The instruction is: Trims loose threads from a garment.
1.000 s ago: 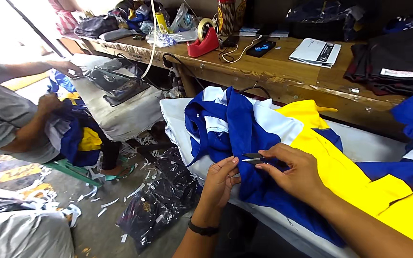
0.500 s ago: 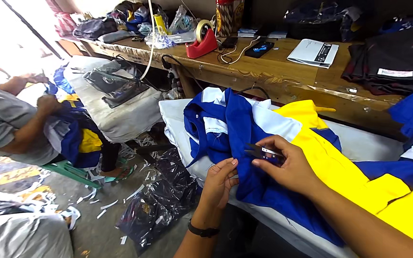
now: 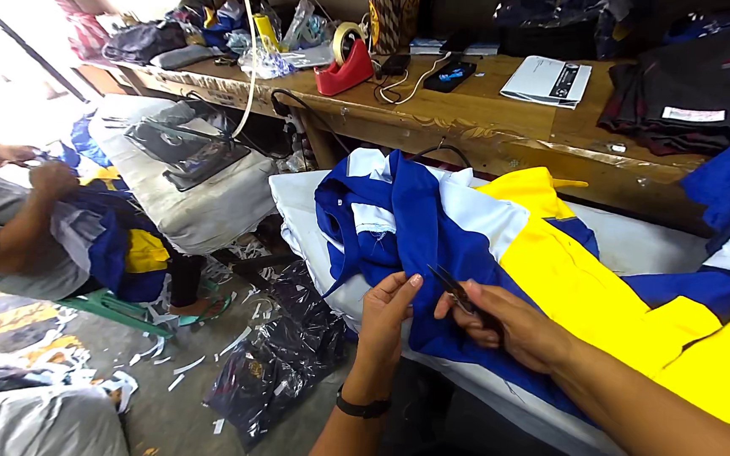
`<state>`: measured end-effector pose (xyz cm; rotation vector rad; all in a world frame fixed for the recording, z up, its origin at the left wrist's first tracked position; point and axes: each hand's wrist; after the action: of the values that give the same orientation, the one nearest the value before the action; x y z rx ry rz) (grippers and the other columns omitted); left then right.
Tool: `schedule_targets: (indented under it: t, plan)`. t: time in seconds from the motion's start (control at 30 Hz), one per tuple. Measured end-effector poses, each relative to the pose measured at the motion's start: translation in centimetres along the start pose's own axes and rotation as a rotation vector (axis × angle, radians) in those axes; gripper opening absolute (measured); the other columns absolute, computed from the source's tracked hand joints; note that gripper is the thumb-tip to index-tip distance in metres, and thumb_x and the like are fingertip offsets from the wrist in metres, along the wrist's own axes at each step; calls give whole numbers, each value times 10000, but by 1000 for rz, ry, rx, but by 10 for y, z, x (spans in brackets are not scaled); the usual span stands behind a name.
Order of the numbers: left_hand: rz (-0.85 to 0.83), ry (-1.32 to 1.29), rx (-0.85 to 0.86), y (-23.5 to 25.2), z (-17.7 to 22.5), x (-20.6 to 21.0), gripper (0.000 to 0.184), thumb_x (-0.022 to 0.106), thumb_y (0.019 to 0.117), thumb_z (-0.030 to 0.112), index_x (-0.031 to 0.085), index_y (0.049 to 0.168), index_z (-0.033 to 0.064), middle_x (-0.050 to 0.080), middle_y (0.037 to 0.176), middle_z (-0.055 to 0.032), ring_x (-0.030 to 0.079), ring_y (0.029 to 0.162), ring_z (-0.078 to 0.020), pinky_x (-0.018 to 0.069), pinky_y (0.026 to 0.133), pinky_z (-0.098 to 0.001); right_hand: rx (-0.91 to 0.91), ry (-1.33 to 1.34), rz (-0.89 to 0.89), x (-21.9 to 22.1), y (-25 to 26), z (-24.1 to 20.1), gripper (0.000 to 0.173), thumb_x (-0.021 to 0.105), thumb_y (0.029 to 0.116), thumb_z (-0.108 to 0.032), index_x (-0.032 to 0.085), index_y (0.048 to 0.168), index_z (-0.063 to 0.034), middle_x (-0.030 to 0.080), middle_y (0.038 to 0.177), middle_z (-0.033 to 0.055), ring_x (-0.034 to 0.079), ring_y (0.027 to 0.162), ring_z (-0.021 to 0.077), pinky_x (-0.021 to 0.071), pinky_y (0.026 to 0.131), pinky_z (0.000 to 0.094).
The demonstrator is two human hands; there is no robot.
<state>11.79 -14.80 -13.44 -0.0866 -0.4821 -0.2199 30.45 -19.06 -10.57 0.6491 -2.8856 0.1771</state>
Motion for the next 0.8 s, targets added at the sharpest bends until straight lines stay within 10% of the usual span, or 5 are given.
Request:
schedule_targets:
  t: [0.23, 0.43, 0.8]
  plan:
    - [-44, 188, 194, 0, -9, -5, 84, 644, 945, -9, 728, 942, -10, 737, 848, -28, 698, 802, -73, 590, 795, -261, 46, 154, -77, 6, -8, 11, 350, 296, 1111, -385, 519, 938, -179, 543, 736, -71, 512, 554, 9, 447, 503, 154]
    - [-38, 220, 247, -2, -13, -6, 105, 636, 945, -4, 740, 949, -16, 731, 897, -34, 689, 847, -76, 581, 821, -259, 101, 260, 0, 9, -8, 14, 453, 281, 1107, -421, 530, 821, -174, 392, 582, -103, 334, 406, -39, 278, 373, 107]
    - [-29, 257, 300, -1, -15, -2, 100, 660, 927, -5, 758, 917, -13, 716, 895, -34, 669, 865, -73, 567, 809, -233, 127, 227, -4, 6, -6, 16, 461, 283, 1116, -399, 515, 788, -173, 352, 549, -104, 304, 396, -32, 247, 372, 119]
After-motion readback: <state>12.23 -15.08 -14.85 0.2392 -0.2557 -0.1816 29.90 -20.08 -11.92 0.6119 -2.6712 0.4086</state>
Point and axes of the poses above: each hand's wrist, its own y-axis towards the middle knuckle, its own x-axis out of the palm, z = x × y
